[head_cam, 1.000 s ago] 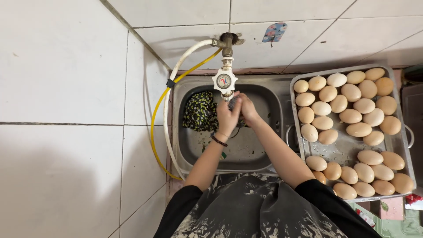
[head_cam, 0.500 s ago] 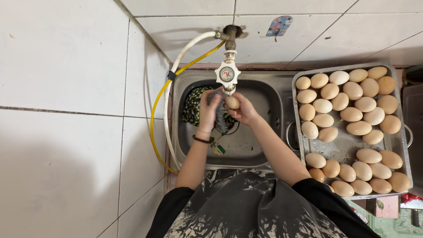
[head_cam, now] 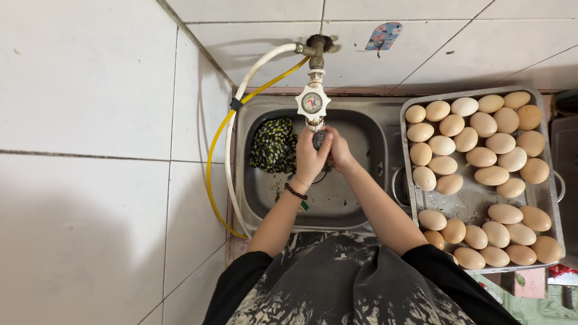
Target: Washing raw eggs with a scrubbing pad and placing them on a tray.
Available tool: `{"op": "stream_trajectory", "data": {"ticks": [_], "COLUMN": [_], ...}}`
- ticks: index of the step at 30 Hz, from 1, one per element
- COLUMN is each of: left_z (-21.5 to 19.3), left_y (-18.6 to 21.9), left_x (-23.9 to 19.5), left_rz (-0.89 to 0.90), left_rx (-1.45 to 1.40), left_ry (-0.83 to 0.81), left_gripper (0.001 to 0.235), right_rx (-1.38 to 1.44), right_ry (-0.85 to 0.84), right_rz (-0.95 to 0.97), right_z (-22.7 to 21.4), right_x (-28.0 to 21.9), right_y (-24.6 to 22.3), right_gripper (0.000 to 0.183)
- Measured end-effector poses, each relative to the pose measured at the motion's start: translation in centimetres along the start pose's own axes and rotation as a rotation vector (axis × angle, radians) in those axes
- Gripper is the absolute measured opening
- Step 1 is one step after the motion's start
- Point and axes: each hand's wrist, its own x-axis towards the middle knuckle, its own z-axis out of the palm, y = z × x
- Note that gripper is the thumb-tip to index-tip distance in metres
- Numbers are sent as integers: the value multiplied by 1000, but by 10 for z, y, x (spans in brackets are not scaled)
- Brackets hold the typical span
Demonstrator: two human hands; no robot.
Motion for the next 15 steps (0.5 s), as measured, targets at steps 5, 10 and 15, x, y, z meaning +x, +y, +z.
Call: {"op": "stream_trajectory", "data": {"ticks": [5, 10, 15], "left_z": [4, 7, -9], "left_y": [-19, 13, -75], "left_x": [0, -3, 6], "left_rz": [-207, 287, -155], "left_rx": [-106, 146, -47], "left_ry": [81, 82, 122], "left_gripper": [28, 25, 29], "right_rx": [-66, -103, -43], "right_ry": [-101, -42, -356], "right_rz": [56, -87, -15], "right_z": [-16, -17, -3], "right_x": [6, 6, -26], "right_y": [14, 0, -20], "right_gripper": [38, 37, 50]}}
